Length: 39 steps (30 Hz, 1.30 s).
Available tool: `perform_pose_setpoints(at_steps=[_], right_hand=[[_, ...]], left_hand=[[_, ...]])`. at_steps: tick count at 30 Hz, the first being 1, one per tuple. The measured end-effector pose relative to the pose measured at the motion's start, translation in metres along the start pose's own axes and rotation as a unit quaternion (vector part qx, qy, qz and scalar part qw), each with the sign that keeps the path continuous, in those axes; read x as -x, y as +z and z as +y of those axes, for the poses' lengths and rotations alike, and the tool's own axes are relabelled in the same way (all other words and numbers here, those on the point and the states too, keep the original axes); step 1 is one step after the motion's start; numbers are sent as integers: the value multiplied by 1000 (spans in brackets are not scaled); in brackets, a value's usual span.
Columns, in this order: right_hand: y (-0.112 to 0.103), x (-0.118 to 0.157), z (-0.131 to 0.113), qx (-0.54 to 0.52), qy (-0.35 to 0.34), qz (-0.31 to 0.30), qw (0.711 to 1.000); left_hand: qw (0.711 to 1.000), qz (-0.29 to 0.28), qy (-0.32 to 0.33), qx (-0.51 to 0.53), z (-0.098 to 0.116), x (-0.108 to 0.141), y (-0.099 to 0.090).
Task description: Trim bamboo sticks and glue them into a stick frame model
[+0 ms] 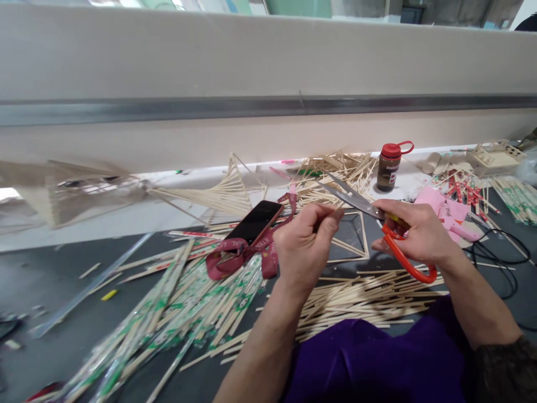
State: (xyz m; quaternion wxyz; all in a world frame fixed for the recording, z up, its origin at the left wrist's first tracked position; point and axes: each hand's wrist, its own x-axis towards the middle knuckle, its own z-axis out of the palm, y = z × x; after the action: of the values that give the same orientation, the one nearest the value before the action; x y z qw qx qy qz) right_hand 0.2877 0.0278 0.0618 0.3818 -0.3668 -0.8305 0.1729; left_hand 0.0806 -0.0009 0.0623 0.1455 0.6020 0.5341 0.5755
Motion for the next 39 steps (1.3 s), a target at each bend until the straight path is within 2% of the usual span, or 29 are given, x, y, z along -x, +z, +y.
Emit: perform_pose_setpoints(at_steps=[3, 9, 14, 17, 22, 33, 39], right_hand=[[-1, 1, 2, -7, -16, -7, 1000], [-12, 0, 12, -5, -47, -30, 998], [-17, 0, 15, -3, -54, -50, 997], [-18, 0, 16, -5, -58, -56, 997], [-20, -1, 18, -2, -61, -67, 996], [-20, -2, 21, -24, -22, -93, 995], [-22, -1, 22, -12, -35, -98, 994]], left_hand=[[999, -39, -1, 16, -1, -1, -5], [979, -129, -91, 127, 1, -6, -9], [919, -201, -228, 251, 4, -8, -8], [887, -230, -266, 300, 3, -10, -8], [859, -253, -295, 334, 0, -12, -8], [837, -283, -306, 354, -5, -14, -8], [788, -340, -326, 397, -7, -15, -6]])
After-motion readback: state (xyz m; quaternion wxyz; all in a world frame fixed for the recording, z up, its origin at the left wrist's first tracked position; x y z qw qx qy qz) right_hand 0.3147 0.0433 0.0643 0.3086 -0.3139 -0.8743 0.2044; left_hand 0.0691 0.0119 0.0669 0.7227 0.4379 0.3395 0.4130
